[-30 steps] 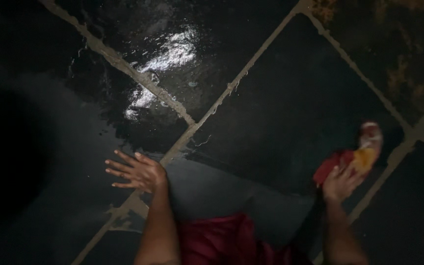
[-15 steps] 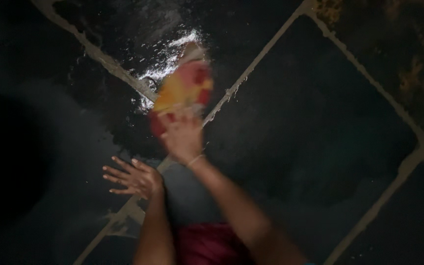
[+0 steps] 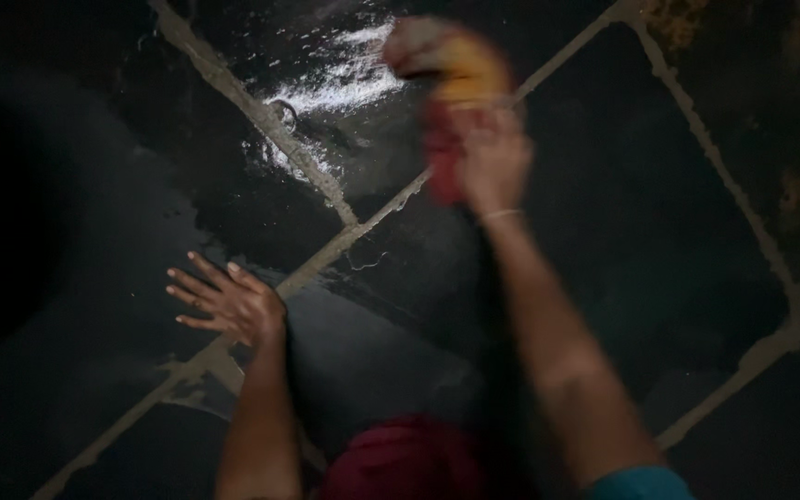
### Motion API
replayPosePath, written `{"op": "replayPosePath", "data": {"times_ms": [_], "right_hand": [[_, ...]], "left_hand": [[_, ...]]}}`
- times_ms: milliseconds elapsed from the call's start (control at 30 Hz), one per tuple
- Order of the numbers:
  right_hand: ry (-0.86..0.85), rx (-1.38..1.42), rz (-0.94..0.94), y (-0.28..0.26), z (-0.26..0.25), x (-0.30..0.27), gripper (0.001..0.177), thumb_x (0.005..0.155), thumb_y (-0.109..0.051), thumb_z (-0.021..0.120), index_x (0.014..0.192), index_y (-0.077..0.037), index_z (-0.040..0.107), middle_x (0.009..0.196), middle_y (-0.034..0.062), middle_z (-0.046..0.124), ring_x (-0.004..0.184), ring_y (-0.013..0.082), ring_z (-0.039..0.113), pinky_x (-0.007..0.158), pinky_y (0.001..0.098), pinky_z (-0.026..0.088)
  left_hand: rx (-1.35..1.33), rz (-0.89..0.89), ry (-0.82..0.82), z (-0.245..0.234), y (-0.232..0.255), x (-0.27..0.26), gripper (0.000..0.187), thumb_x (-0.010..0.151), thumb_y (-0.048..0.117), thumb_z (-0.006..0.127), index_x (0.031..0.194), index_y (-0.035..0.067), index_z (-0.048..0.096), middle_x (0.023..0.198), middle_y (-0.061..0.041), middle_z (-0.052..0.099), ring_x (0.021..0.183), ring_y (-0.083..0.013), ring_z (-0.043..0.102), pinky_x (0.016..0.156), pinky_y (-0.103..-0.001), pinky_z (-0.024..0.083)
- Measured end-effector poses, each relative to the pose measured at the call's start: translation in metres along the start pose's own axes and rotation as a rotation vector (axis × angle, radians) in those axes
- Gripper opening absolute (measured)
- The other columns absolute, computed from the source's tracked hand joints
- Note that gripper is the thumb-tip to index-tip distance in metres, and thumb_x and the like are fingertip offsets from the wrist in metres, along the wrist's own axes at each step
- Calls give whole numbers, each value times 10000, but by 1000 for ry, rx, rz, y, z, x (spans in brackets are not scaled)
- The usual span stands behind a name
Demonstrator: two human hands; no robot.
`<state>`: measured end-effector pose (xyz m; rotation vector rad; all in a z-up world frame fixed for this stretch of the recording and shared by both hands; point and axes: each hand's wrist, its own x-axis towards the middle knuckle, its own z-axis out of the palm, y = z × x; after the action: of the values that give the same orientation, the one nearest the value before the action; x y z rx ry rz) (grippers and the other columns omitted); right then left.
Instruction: The person mops a dark tiled floor with a cloth, then rinses and wrings the cloth in a bucket of water before continuing to mop.
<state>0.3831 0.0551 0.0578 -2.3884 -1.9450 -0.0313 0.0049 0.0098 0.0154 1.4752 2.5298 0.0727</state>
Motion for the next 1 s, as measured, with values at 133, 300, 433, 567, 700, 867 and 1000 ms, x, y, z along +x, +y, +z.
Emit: {"op": "replayPosePath", "data": {"times_ms": [133,300,433,567,700,867,1000], "right_hand": [[171,-191,408,152,22,-72,577,931,-130,644,1493,-164,521,1390,208,564,1182,322,606,952,451,512],[173,-168,649,296,23,-272,515,1192,-289,501,1668,-134,376,1566,164,405,1412,336,464,1183,497,396],[38,-106,1043,288,18,-379,528,1184,-309,497,1661,-112,391,1492,178,457,1355,353,492,1139,516,412],[-28,-116,1208,245,19,-425,544,1175,-330,494,1655,-90,406,1418,192,509,1298,369,519,1095,535,428],[-62,-183,1157,198,35,-438,564,1166,-350,490,1649,-68,421,1344,207,561,1241,385,546,1051,553,445],[36,-264,785,93,45,-393,592,1155,-375,486,1641,-40,440,1252,224,626,1170,405,580,996,577,465],[258,-213,368,-30,37,-295,544,1080,-306,644,1567,-88,535,1378,248,618,1228,389,569,1009,564,479]], "left_hand": [[12,-15,-4,-2,2,-2,621,1133,437,166,1700,186,147,1743,-168,-2,1608,-388,-19,1254,-683,-12],[-28,-19,-9,-5,5,-3,625,1132,453,154,1699,193,156,1747,-163,8,1617,-380,-11,1261,-679,-16],[-12,-11,-7,-4,1,-2,639,1123,460,146,1696,177,156,1738,-177,11,1602,-390,-12,1242,-684,-21],[-30,3,0,-1,-2,-3,629,1133,455,144,1703,188,152,1750,-164,2,1615,-384,-19,1253,-688,-26],[-34,21,-1,3,-6,-1,625,1148,460,180,1710,191,138,1749,-158,-19,1618,-380,-29,1257,-675,-24],[-64,71,-54,4,-25,6,692,1050,486,346,1647,167,202,1696,-183,39,1563,-366,33,1199,-661,17],[-302,218,-5,-14,-114,-5,604,1153,469,308,1633,106,357,1729,-162,267,1593,-334,245,1312,-604,190]]}}
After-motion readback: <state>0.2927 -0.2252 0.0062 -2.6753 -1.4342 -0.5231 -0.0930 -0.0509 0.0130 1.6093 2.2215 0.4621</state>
